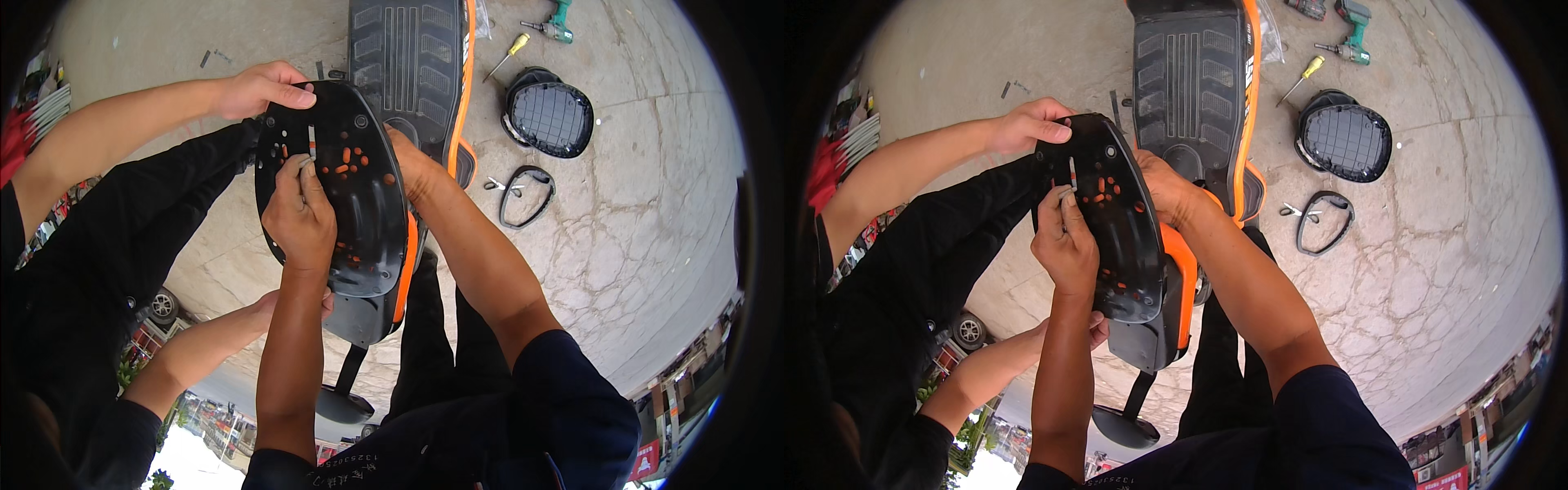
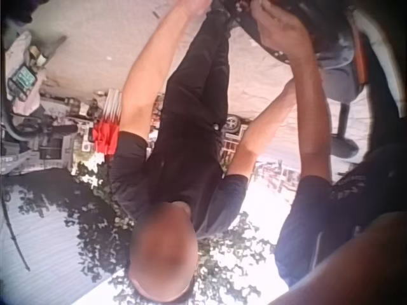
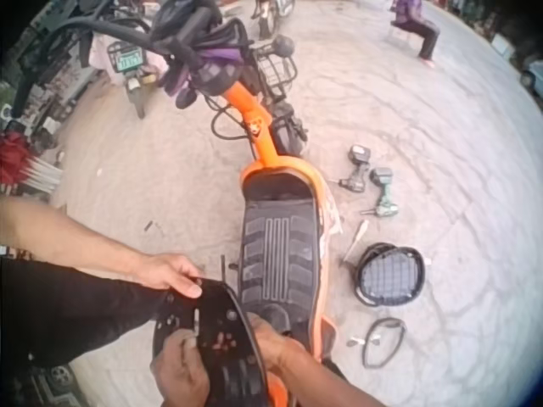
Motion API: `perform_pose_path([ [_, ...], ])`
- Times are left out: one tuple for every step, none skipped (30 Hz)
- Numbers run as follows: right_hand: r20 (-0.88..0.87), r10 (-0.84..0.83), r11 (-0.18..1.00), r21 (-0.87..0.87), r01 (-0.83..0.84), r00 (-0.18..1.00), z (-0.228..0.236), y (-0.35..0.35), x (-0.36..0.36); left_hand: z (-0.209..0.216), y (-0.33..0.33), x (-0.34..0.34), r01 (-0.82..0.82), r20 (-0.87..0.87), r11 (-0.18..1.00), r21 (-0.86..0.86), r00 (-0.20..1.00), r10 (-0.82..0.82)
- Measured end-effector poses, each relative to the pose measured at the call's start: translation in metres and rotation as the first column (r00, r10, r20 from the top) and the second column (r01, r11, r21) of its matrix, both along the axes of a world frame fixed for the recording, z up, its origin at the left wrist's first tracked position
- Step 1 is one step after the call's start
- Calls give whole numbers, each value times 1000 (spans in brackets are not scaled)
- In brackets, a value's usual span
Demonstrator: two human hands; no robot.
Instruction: The person uses a cordless drill to remove screws from a black plastic scooter seat base, then separates the base from the seat cushion. They hand-tighten screws and washers into the base and attach it to the scooter frame with assistance from another person.
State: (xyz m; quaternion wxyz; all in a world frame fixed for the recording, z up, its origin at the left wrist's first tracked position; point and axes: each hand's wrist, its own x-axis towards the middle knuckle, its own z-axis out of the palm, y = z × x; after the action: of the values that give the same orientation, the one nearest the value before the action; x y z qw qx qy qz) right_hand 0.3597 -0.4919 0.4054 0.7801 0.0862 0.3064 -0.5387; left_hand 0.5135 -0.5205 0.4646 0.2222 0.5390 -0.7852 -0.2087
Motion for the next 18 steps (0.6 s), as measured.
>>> perform_pose_path([
  [18, 4, 998, -60, -3, 1000, -1, -2, 2, 3, -1, 3, -9, 9, 999, -32, 1000, 9],
  [35, 7, 993, -118, -3, 999, -2, -2, 2, 4, -1, 5, -24, 1, 999, -33, 1000, 24],
  [52, 9, 985, -174, 1, 999, -4, -2, 2, 5, -1, 5, -38, -7, 999, -32, 999, 38],
  [63, -6, 986, -168, 16, 998, 0, -3, 2, 6, 0, 7, -49, -13, 998, -31, 999, 49],
  [73, -21, 987, -160, 32, 997, 5, -4, 2, 7, 1, 9, -51, -30, 999, 4, 998, 51],
  [83, -37, 987, -152, 50, 996, 11, -4, 1, 9, 1, 11, -52, -48, 998, 39, 997, 54],
  [29, -10, 995, -100, 13, 1000, 16, -4, -2, 10, 1, 11, -48, -68, 996, 75, 996, 53],
  [14, 9, 992, -126, -7, 1000, 14, -4, -3, 11, 0, 10, -39, -60, 998, 50, 997, 42],
  [-1, 26, 988, -151, -26, 1000, 12, -4, -3, 14, -1, 10, -31, -51, 999, 25, 998, 32],
  [-19, 43, 984, -174, -45, 999, 11, -5, -4, 15, -1, 9, -21, -44, 1000, 2, 999, 22],
  [-77, 60, 980, -184, -73, 995, 12, -4, -5, 16, 0, 9, -30, -31, 999, 13, 999, 31],
  [-71, 59, 983, -171, -70, 996, 14, -4, -5, 16, 0, 9, -31, -27, 999, -5, 999, 31],
  [-67, 58, 985, -159, -68, 996, 17, -5, -6, 16, 0, 9, -33, -25, 999, -23, 999, 32],
  [-63, 57, 987, -146, -66, 996, 18, -5, -7, 16, 0, 8, -34, -22, 999, -42, 999, 33],
  [-103, 79, 985, -144, -94, 992, 18, -5, -8, 17, 1, 8, -44, -23, 998, -52, 999, 43],
  [-141, 100, 983, -139, -120, 985, 18, -5, -9, 21, 4, 9, -53, -23, 997, -60, 998, 52],
  [-179, 121, 980, -132, -146, 976, 20, -5, -10, 25, 6, 10, -62, -24, 996, -68, 998, 61],
  [-257, 116, 976, -152, -159, 959, 23, -4, -14, 29, 8, 11, -74, -9, 996, -53, 997, 73],
])
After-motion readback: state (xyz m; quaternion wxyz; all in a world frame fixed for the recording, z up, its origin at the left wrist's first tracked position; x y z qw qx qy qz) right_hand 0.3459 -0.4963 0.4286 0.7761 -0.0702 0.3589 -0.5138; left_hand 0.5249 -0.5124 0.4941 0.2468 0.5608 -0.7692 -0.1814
